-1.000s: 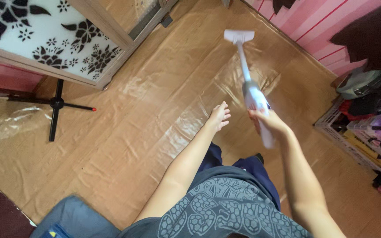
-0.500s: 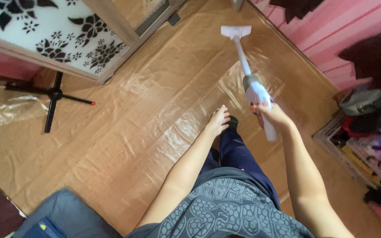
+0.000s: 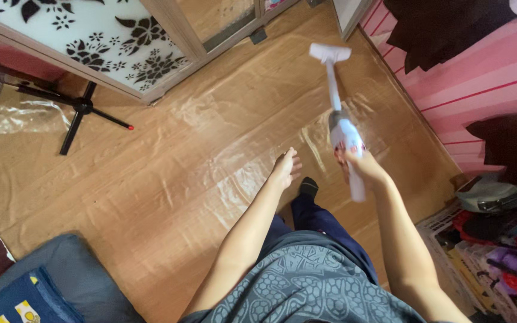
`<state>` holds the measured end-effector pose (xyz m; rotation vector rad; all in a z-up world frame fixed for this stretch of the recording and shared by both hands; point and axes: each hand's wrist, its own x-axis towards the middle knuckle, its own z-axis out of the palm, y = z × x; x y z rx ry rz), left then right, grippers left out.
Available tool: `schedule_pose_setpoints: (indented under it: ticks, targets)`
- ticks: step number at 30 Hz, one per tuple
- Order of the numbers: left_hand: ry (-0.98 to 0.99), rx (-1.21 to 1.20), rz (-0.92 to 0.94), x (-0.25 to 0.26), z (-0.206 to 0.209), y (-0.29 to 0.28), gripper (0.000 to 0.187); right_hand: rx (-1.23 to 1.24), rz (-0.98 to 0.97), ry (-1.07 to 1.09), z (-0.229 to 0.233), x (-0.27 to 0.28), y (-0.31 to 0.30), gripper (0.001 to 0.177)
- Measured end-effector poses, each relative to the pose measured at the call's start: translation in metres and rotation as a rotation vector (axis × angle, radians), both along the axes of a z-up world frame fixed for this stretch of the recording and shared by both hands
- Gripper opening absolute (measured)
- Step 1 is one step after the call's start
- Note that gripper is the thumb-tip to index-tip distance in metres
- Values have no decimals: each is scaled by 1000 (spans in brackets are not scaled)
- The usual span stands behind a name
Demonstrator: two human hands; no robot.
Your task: The person vacuums the floor of a room by hand using a cordless vacuum cleaner, moving the vacuum head across a plastic floor covering and later lifting the device to adjust the filter.
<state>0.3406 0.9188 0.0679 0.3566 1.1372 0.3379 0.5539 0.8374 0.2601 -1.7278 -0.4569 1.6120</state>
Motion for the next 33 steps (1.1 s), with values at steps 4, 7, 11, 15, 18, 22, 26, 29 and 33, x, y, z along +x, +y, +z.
schedule_pose_setpoints:
  ticks: [4,7,11,15,18,22,26,29,33]
  targets:
    - [-20,20,-28,28,4,10,67,-151,83,-56,43,7,-29,17]
    - [-27,16,-2,32,7,13,66,-166,57,-18,31,22,-25,19]
    - [-2,-28,91,20,6,17,63,37,129,-261,-40,58,37,31]
    - [34,-42,168,-9,-10,11,61,142,118,-270,-103,78,140,27]
    - [18,-64,250,-27,-21,7,61,144,80,-48,-111,71,187,19]
    - [21,-78,284,-42,-33,-2,62,-49,22,-38,-104,43,195,22]
    - [-4,-66,267,-38,-40,3,61,54,155,-226,-71,22,152,23]
    - [13,-91,262,-29,-35,10,61,9,162,-219,-28,4,91,27]
    - [13,-81,248,-28,-18,18,58,-142,142,-121,8,-10,60,27]
